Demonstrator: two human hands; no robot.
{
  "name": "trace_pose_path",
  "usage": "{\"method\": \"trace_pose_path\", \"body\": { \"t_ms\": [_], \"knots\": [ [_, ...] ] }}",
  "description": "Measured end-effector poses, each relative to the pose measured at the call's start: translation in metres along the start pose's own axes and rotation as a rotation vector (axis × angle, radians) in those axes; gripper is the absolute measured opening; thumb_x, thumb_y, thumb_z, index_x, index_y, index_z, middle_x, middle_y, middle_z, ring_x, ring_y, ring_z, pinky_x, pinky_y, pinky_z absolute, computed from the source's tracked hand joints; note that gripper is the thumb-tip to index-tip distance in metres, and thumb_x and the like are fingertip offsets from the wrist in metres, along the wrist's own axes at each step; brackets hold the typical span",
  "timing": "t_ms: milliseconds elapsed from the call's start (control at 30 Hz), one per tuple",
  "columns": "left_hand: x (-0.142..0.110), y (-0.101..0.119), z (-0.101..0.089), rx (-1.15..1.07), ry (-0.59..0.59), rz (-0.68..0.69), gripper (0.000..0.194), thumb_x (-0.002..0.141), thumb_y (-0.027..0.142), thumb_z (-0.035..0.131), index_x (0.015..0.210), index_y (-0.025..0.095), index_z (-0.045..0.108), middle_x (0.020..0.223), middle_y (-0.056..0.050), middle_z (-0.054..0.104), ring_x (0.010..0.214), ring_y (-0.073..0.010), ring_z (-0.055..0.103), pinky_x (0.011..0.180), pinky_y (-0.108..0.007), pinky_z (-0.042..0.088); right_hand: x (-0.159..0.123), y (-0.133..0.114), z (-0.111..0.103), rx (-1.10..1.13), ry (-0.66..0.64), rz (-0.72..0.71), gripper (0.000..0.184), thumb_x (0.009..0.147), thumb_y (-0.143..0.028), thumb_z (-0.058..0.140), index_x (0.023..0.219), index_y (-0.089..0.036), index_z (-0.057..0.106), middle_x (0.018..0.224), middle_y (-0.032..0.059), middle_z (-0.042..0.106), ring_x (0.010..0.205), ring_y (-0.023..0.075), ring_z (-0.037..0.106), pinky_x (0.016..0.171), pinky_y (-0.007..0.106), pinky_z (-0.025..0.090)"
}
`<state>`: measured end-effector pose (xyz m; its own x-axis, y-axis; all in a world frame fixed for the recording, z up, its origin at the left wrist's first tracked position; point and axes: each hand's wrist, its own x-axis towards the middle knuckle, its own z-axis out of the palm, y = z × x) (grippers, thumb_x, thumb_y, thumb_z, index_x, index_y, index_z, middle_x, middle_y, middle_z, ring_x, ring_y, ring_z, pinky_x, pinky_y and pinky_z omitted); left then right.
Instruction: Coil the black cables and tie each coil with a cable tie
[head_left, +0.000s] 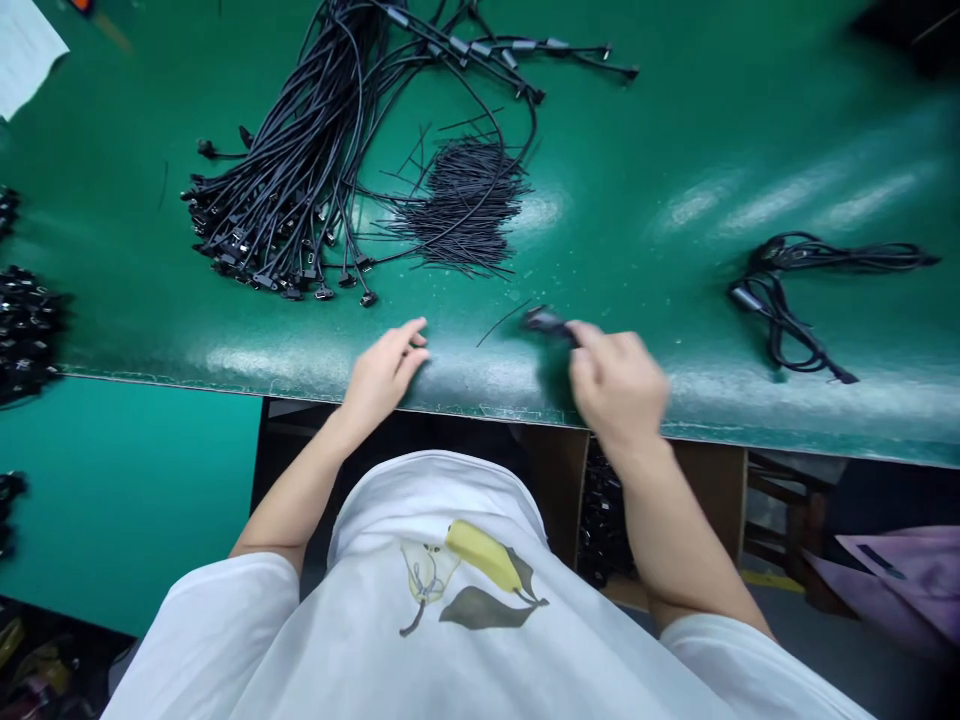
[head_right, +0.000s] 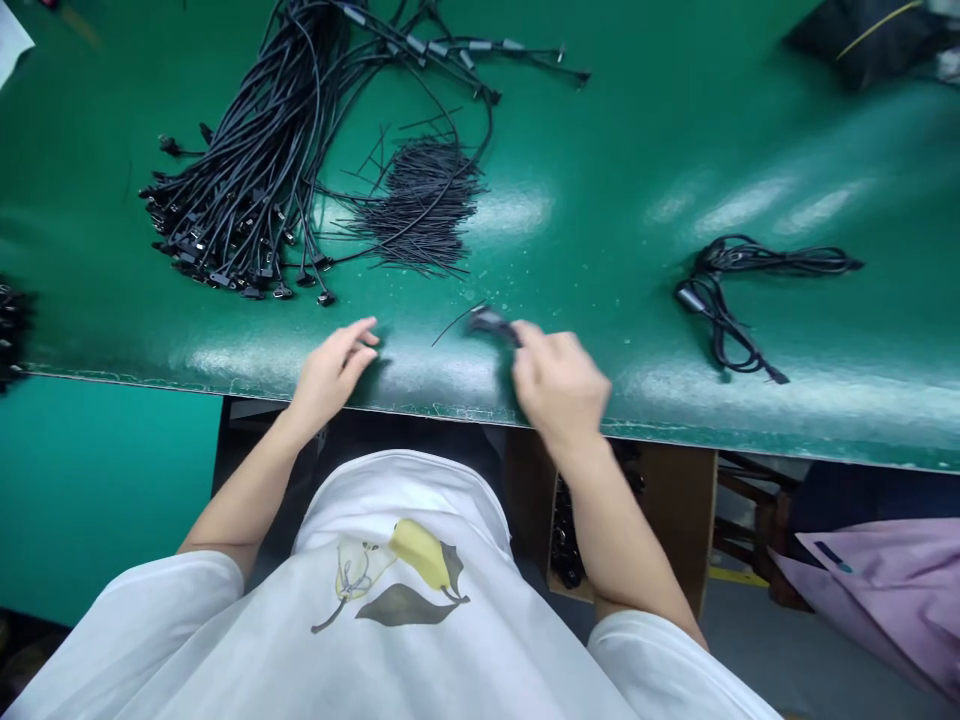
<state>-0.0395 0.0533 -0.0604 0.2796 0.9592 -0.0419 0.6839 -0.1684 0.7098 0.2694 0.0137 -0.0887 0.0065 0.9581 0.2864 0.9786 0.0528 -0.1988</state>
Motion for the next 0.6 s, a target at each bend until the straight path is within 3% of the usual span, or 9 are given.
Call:
{"method": "trace_pose_path", "body": {
  "t_ms": [100,133,233,333,400,500,533,600],
  "knots": [
    [0.024,-0.014,-0.019,0.272,0.231,-0.040,0.043,0.100,0.040,0.045,0.136,0.019,0.054,0.111,-0.012,0.066,0.101,-0.0221,0.062,0.095,-0.036,0.048,0.011,0.069,-0.005,-0.078,0.168,0.293,0.052,0.099,-0.027,0.027,0.129,-0.010,0.066,0.099,0.0206,0.065,0.094,0.0316,0.059,0.075,0.042,0.039],
    [0.033,-0.019,-0.023,0.343,0.259,-0.060,0.044,0.099,0.042,0.047,0.136,0.019,0.054,0.113,-0.013,0.064,0.105,-0.0241,0.061,0.096,-0.037,0.047,0.013,0.091,-0.004,-0.067,0.140,0.325,0.053,0.099,-0.026,0.026,0.132,-0.008,0.062,0.108,0.0234,0.064,0.103,0.0349,0.058,0.079,0.045,0.039],
    [0.053,-0.028,-0.027,0.465,0.241,-0.136,0.041,0.093,0.043,0.058,0.125,0.017,0.059,0.119,-0.017,0.058,0.112,-0.0306,0.056,0.095,-0.041,0.046,0.015,0.141,0.007,-0.083,0.161,0.429,0.052,0.093,-0.024,0.032,0.130,-0.005,0.062,0.108,0.0257,0.062,0.106,0.0398,0.058,0.081,0.052,0.039],
    [0.062,-0.032,-0.028,0.381,0.237,-0.186,0.018,0.090,0.023,0.062,0.106,0.014,0.062,0.117,-0.017,0.055,0.109,-0.0279,0.057,0.095,-0.040,0.046,0.012,0.160,0.015,-0.098,0.210,0.415,0.047,0.088,-0.029,0.042,0.125,-0.017,0.068,0.097,0.0197,0.060,0.096,0.0403,0.058,0.074,0.054,0.038],
    [0.062,-0.035,-0.034,0.135,0.305,-0.203,0.013,0.087,0.010,0.057,0.098,0.015,0.060,0.112,-0.013,0.056,0.102,-0.0211,0.058,0.094,-0.035,0.046,0.011,0.153,0.009,-0.070,0.309,0.354,0.045,0.089,-0.034,0.048,0.131,-0.030,0.065,0.104,0.0171,0.059,0.100,0.0431,0.055,0.073,0.057,0.035],
    [0.058,-0.034,-0.055,-0.562,0.446,-0.310,0.020,0.082,0.002,0.050,0.096,0.015,0.058,0.100,-0.007,0.056,0.083,-0.0105,0.058,0.081,-0.024,0.049,0.025,0.111,-0.014,0.077,0.374,0.167,0.051,0.094,-0.039,0.049,0.144,-0.042,0.050,0.121,0.0142,0.058,0.113,0.0465,0.050,0.081,0.061,0.034],
    [0.056,-0.031,-0.063,-0.825,0.434,-0.358,0.021,0.082,0.002,0.048,0.096,0.014,0.058,0.094,-0.006,0.056,0.075,-0.0075,0.056,0.074,-0.020,0.049,0.034,0.088,-0.022,0.137,0.342,0.089,0.049,0.096,-0.038,0.045,0.145,-0.040,0.049,0.122,0.0144,0.059,0.115,0.0453,0.051,0.084,0.062,0.036],
    [0.050,-0.016,-0.080,-1.244,0.312,-0.416,0.019,0.082,0.004,0.046,0.094,0.010,0.060,0.081,-0.002,0.054,0.060,-0.0031,0.048,0.061,-0.014,0.045,0.057,0.029,-0.030,0.247,0.145,-0.091,0.046,0.100,-0.035,0.035,0.142,-0.030,0.052,0.119,0.0156,0.062,0.114,0.0392,0.054,0.091,0.057,0.044]
  ]
}}
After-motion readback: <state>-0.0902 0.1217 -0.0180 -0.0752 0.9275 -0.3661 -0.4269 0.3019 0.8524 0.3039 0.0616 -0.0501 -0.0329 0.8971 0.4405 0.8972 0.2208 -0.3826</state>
